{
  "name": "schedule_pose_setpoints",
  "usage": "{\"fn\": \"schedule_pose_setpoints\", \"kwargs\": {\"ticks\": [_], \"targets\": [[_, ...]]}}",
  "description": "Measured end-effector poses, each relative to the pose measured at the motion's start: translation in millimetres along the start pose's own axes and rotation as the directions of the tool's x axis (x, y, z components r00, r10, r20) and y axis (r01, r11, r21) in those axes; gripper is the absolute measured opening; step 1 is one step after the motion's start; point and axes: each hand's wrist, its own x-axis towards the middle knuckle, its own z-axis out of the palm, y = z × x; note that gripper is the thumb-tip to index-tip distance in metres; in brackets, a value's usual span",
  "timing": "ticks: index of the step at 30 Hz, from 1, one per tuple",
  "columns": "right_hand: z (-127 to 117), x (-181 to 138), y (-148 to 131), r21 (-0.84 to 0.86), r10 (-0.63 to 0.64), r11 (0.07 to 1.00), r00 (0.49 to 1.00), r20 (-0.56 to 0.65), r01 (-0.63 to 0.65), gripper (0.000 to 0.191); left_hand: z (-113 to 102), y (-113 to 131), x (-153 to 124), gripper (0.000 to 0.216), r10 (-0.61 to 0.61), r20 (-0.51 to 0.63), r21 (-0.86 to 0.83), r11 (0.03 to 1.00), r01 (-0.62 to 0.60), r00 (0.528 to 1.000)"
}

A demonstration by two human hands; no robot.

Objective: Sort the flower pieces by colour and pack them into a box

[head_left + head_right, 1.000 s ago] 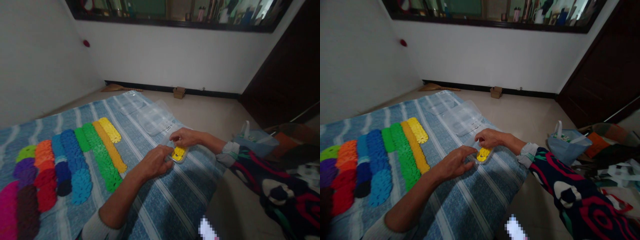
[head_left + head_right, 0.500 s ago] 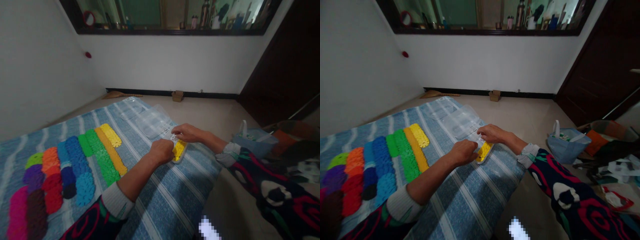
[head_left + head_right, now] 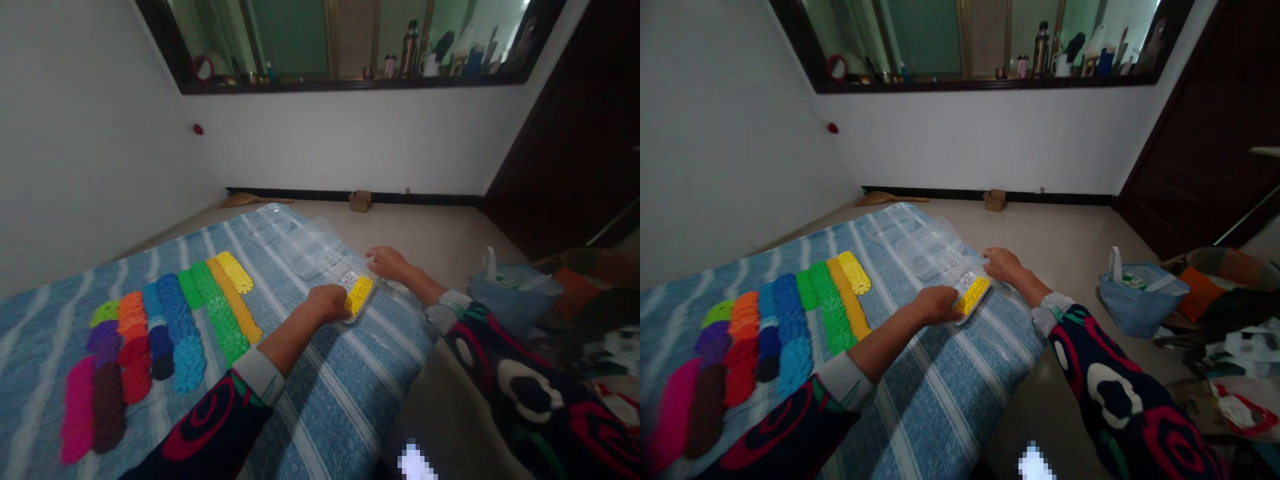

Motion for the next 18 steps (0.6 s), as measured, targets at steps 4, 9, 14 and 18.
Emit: {"fn": "schedule_pose_setpoints", "kwargs": {"ticks": [4,9,14,18], "targets": [[8,-2,-9,-0.012,-0.021,1.0,0.997,0.072,0.022,0.04,5,-6,-12,0.044,0.011,0.011,0.022,1.0,-0.011,1.0],[16,-26,-40,0.024,-0.118,0.993,0.981,0.157,0.116,0.044,21,-25,-48,0.037,0.044,0.074,0.035,0.998,-0.047,0.996],[28,-66,-84,0.105,-0.219,0.974,0.952,0.214,0.2,0.049,47,-47,-96,0.037,0.011,0.147,0.025,1.0,-0.015,0.989],[37,-89,-115,0.297,-0.26,0.937,0.937,0.233,0.186,0.054,65,-60,-126,0.037,-0.001,0.198,0.022,1.0,-0.003,0.98]]}}
